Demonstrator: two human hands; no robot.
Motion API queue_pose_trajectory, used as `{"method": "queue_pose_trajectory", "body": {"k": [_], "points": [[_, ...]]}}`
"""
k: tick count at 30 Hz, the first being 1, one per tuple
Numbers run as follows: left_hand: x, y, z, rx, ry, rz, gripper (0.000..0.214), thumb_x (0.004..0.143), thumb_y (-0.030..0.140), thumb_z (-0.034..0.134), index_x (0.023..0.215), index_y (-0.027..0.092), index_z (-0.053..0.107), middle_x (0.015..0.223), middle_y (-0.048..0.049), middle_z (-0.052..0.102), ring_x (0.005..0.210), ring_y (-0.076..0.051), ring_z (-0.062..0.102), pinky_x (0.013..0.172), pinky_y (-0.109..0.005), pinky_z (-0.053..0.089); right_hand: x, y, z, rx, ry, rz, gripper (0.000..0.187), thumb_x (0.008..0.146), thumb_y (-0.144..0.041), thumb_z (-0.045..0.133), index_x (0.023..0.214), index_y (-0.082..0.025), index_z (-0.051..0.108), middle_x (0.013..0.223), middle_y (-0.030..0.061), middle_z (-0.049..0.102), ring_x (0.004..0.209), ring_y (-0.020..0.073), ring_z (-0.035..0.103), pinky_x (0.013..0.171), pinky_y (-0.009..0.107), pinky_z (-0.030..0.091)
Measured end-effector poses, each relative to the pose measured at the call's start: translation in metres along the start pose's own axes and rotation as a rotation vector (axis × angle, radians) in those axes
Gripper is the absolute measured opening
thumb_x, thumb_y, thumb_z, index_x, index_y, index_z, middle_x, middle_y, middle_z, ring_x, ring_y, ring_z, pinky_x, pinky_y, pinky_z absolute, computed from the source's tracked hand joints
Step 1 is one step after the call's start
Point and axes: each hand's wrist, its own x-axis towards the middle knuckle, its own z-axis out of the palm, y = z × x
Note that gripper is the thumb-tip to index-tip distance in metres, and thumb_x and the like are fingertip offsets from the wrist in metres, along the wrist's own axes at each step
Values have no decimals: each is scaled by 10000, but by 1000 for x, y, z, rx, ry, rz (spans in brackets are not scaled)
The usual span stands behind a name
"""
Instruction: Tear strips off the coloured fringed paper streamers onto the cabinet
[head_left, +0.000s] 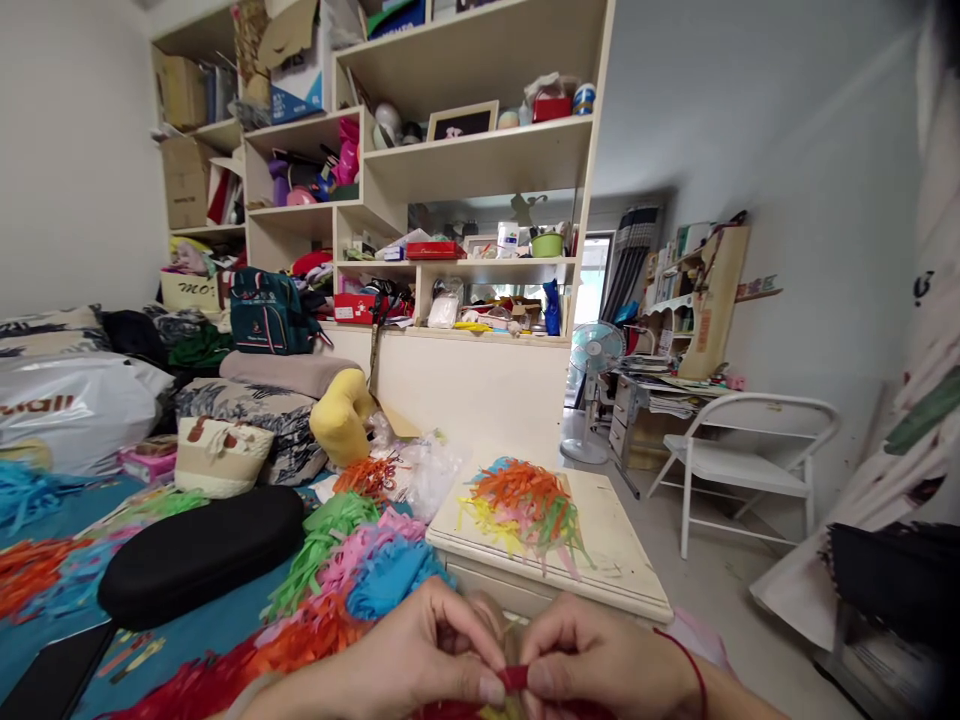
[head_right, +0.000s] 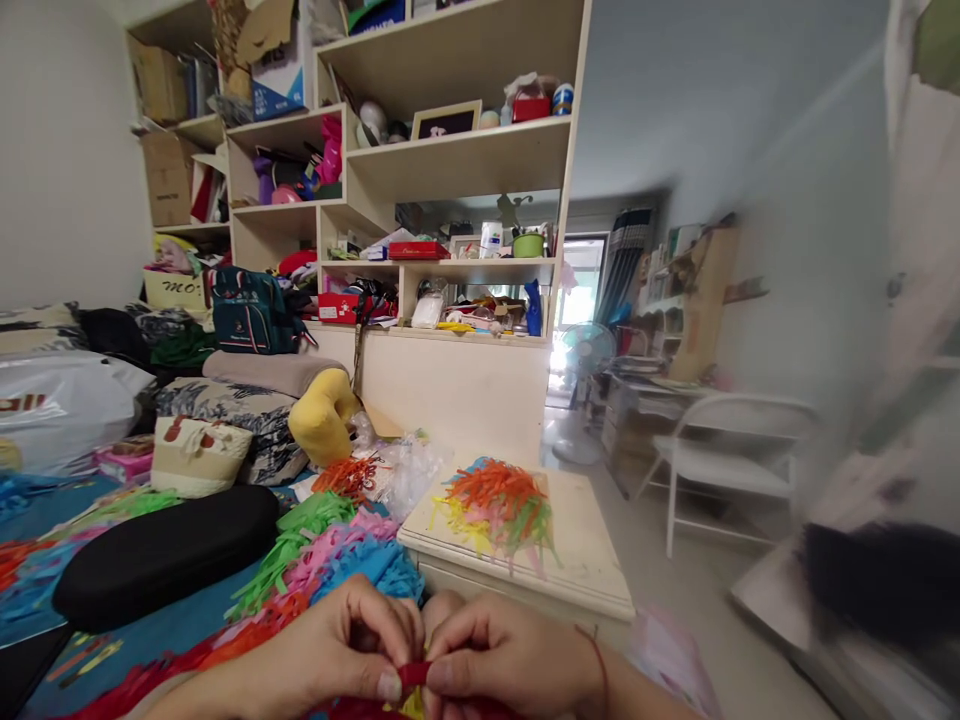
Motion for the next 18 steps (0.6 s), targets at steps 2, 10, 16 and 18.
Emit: {"method": "queue_pose_trajectory", "body": {"k": [2,10,16,18], "points": [[2,-11,-10,-62,38,-35,270,533,294,890,725,160,755,641,9,669,603,-94,588,599,-190,432,19,8,-5,57,-47,-22,535,705,-626,670,650,-96,613,515,-51,504,398,18,424,411,115,351],[-10,-48,-67,-127,262,17,256,534,358,884,700,190,785,618,-14,692,506,-106,607,493,-199,418,115,49,-12,15,-111,219,770,334,-795,693,643,-96,606,575,-15,585,384,31,465,367,140,361],[-23,-55,-112,-112,636,208,253,522,435,872,574,217,753,696,-16,684,706,-153,631,739,-286,490,208,51,-71,-319,-16,272,362,820,-458,661,828,-96,666,791,29,676,703,132,645,650,259,534],[-31,-54,-127,-12,754,205,337,505,511,855,539,202,724,862,-60,713,927,-245,637,914,-394,445,243,49,-106,-504,181,271,247,926,-343,556,1023,-125,621,1000,54,657,842,165,644,733,338,547]]}}
